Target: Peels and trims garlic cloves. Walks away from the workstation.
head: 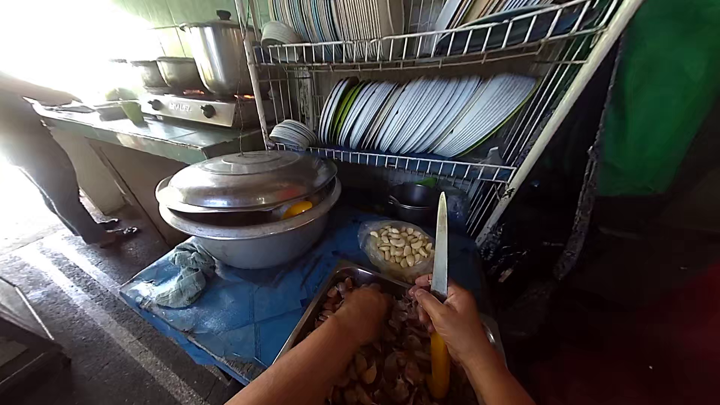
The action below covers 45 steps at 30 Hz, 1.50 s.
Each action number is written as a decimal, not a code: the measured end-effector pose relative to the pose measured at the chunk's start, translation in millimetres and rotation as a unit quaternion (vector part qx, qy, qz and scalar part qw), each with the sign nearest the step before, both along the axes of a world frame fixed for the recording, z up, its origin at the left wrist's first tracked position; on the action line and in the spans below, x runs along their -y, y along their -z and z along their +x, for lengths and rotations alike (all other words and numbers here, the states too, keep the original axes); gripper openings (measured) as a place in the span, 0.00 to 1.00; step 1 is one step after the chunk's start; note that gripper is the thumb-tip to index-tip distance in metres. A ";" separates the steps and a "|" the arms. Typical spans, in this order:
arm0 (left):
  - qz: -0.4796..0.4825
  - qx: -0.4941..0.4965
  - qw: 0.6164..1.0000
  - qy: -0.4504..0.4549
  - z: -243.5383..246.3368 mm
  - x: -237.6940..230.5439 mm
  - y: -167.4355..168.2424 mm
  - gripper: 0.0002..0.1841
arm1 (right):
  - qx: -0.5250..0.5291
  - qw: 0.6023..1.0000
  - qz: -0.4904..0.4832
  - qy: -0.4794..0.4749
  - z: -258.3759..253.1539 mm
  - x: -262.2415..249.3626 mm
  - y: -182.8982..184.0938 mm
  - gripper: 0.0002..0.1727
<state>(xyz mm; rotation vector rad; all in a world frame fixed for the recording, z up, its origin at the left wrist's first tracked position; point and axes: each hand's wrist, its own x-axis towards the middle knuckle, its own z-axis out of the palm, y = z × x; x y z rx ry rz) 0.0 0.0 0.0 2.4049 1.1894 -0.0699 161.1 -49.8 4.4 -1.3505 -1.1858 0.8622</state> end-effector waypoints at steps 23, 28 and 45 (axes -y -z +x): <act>-0.155 0.017 0.987 0.030 74.1 34.6 -66.8 0.21 | -0.162 0.979 0.090 -0.084 49.9 85.2 -54.6 0.10; -0.157 -0.001 0.985 0.065 75.7 44.4 -96.2 0.21 | -0.135 0.981 0.097 -0.096 50.6 95.9 -64.3 0.11; -0.189 -0.007 0.979 0.073 47.8 73.2 -75.3 0.26 | -0.130 0.981 0.093 -0.114 45.0 100.1 -62.7 0.10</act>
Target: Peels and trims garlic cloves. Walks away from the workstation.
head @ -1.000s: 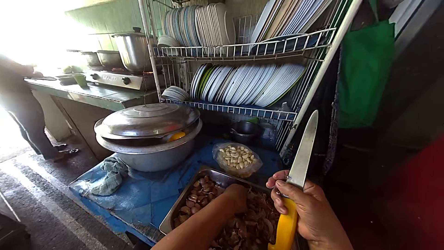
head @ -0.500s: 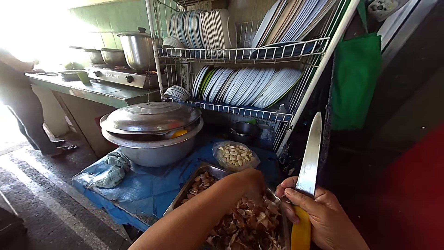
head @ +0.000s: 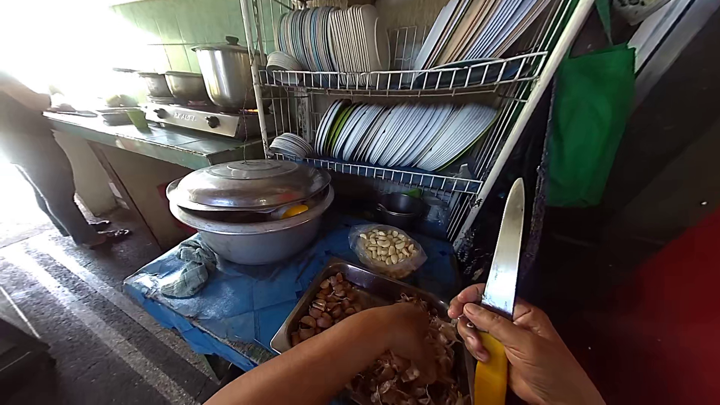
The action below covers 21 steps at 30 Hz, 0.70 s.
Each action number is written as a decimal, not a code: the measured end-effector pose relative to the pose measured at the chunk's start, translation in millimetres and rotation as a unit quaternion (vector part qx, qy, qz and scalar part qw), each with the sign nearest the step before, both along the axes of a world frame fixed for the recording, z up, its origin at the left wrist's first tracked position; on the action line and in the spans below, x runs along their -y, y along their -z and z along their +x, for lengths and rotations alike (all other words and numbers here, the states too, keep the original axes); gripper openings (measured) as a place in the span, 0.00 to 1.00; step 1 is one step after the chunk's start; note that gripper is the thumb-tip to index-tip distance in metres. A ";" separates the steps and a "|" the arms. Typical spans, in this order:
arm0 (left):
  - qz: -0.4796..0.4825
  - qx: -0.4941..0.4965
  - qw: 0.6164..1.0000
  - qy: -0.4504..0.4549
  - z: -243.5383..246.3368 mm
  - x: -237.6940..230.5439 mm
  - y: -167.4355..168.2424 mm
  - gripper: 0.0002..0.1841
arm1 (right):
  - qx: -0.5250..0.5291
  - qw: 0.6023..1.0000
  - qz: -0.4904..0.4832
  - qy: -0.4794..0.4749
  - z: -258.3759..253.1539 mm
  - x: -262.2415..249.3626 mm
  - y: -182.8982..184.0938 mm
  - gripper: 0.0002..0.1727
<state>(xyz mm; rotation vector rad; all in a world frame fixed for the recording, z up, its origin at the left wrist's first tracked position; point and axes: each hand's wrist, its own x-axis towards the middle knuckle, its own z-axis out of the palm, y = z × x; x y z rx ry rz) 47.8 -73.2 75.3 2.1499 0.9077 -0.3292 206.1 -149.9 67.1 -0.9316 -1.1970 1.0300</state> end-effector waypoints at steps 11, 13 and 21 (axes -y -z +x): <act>0.094 -0.148 0.983 0.045 -26.3 18.2 28.1 0.23 | 0.000 1.000 -0.015 -0.021 -3.7 -2.2 6.1 0.10; 0.097 -0.142 0.985 0.031 -21.7 32.7 34.6 0.22 | -0.002 1.000 -0.014 -0.022 -5.0 -3.9 8.1 0.10; 0.104 -0.132 0.986 0.019 -7.2 8.9 52.0 0.21 | 0.000 1.000 -0.014 -0.026 -11.3 -3.1 12.5 0.09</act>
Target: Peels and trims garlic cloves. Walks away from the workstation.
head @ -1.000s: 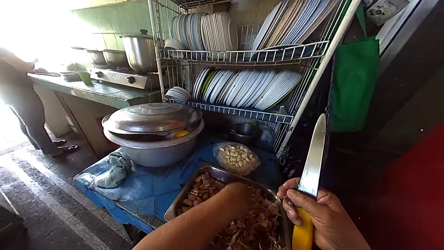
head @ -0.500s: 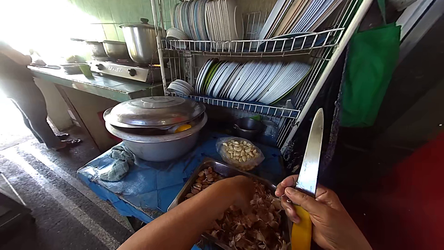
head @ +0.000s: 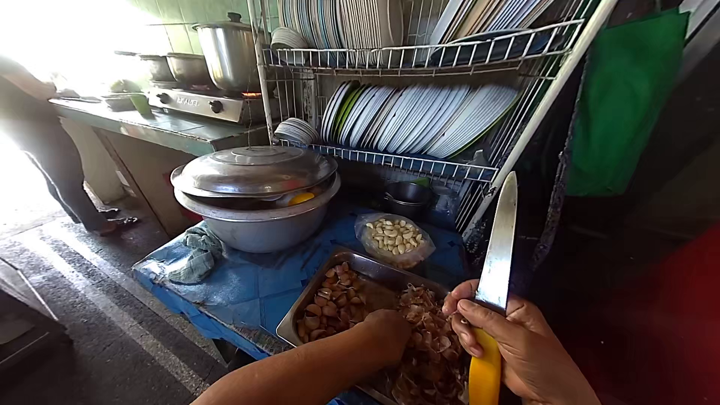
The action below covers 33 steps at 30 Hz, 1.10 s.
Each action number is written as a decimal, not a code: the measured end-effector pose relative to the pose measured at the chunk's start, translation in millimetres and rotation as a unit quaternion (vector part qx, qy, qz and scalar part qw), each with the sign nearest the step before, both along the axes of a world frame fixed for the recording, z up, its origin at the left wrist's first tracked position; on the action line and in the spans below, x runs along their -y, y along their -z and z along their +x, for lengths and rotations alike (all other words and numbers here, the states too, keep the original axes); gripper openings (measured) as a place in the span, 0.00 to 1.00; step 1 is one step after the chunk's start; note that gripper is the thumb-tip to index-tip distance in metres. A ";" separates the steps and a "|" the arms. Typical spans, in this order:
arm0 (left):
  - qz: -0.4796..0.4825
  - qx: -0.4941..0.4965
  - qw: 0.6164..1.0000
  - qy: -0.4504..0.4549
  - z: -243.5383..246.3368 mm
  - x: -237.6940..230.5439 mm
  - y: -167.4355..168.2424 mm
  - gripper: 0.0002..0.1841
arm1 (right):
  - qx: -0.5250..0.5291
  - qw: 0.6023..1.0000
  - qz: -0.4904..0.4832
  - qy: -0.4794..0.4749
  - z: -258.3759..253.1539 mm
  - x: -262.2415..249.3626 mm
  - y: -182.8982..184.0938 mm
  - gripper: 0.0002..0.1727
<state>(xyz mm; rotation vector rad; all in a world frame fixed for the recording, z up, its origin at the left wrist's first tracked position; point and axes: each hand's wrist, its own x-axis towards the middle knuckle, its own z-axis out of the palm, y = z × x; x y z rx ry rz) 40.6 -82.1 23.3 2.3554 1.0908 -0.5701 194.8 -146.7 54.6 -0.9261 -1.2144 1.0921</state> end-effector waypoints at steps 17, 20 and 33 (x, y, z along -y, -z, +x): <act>0.064 0.184 0.979 -0.053 58.3 -43.2 -25.9 0.22 | -0.007 1.000 0.005 0.022 20.5 5.4 -7.5 0.11; 0.039 0.157 0.987 -0.015 65.8 -36.3 -7.1 0.16 | 0.001 0.999 -0.008 0.034 22.9 6.7 -7.2 0.11; 0.149 0.218 0.965 0.001 17.1 -68.5 -61.2 0.08 | 0.010 0.999 -0.003 0.042 21.8 8.3 -18.4 0.12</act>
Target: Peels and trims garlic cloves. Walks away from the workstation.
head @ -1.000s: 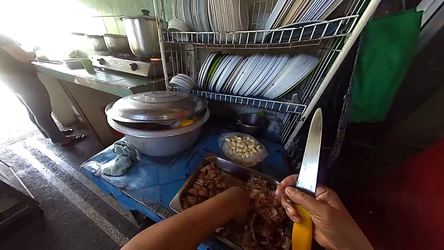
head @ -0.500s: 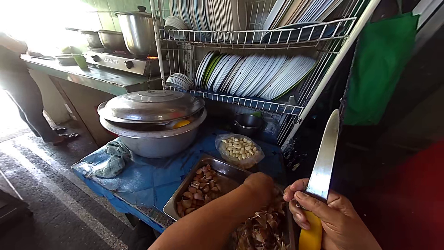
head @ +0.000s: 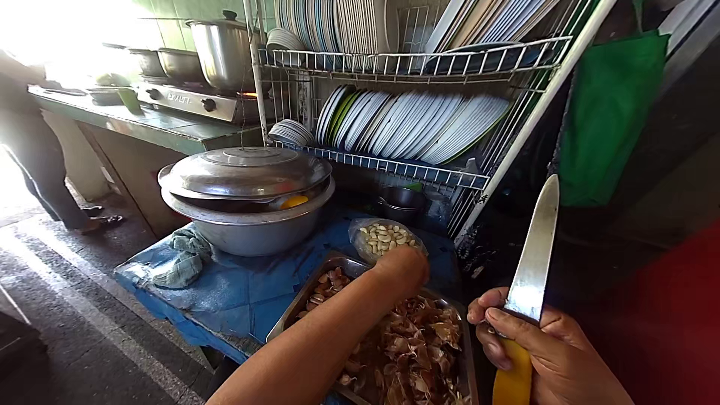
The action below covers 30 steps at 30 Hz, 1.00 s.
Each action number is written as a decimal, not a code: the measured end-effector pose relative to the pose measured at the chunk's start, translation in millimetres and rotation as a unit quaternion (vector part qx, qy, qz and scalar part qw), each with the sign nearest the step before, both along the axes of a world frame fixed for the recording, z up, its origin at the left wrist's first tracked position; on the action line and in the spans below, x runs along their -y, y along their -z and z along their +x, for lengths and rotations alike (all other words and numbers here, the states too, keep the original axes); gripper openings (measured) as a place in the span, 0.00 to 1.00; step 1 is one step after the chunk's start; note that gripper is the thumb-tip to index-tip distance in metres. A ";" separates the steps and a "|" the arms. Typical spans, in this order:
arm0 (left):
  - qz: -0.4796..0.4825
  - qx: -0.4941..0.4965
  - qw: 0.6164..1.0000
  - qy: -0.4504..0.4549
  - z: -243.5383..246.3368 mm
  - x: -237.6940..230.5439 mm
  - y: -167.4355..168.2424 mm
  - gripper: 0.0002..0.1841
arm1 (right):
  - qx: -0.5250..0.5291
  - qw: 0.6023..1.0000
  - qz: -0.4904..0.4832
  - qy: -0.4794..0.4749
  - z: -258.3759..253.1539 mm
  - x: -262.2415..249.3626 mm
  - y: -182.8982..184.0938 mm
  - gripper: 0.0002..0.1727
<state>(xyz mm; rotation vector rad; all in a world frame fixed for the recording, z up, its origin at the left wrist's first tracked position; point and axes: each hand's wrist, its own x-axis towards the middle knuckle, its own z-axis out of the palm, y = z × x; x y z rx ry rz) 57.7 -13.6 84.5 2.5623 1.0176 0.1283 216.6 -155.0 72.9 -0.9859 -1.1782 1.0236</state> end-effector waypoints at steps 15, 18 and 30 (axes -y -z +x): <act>-0.051 -0.192 0.979 -0.046 -15.7 22.0 91.3 0.18 | 0.012 0.999 0.012 -0.039 -15.8 -7.2 -9.5 0.12; -0.106 -0.173 0.977 -0.070 -20.6 17.8 57.9 0.15 | 0.015 0.999 0.008 -0.044 -15.5 -6.3 -7.4 0.12; -0.089 -0.136 0.983 -0.086 -24.6 -14.7 63.5 0.15 | -0.002 0.999 0.001 -0.054 -16.6 -8.8 -2.7 0.12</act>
